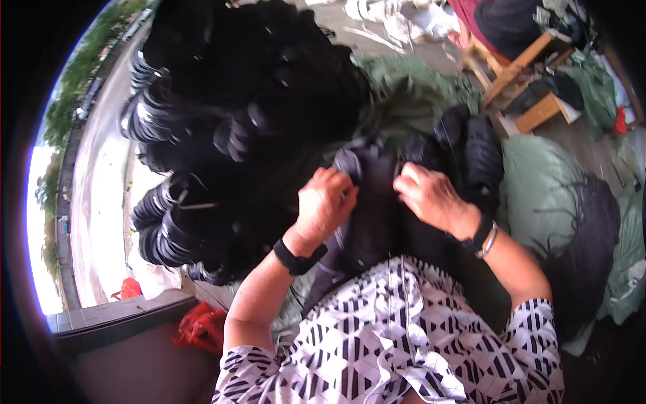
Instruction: The person picks up a shoe from a pile and laces it by hand, threading a shoelace through the eyelets and pulling it tight. After finishing, they set the shoe aside and pick up another shoe to repeat the process.
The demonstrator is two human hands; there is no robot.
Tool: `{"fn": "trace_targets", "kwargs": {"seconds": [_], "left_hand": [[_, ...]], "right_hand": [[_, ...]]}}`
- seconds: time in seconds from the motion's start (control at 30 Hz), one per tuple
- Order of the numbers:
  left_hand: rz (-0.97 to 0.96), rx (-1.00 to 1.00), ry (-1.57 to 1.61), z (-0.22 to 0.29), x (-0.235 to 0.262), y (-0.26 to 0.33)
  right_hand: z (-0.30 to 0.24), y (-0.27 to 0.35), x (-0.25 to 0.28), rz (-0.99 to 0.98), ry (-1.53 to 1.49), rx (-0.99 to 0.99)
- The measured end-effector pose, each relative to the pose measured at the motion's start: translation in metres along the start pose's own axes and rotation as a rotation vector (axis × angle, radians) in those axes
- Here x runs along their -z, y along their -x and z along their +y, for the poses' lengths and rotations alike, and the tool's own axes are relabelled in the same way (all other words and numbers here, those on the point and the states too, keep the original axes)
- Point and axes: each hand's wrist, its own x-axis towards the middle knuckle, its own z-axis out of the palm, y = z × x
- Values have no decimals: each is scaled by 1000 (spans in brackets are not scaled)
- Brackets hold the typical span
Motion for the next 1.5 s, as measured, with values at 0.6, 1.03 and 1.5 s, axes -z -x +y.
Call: {"fn": "trace_targets", "kwargs": {"seconds": [0.6,1.03,1.5], "left_hand": [[-657,-662,-258,-26,6,-46],[-793,-168,-154,16,14,-39],[-260,305,1060,-15,-45,-17]], "right_hand": [[23,-26,-9,-358,61,424],[14,-39,-12,-697,-11,56],[6,-14,-25,-458,-60,-120]]}}
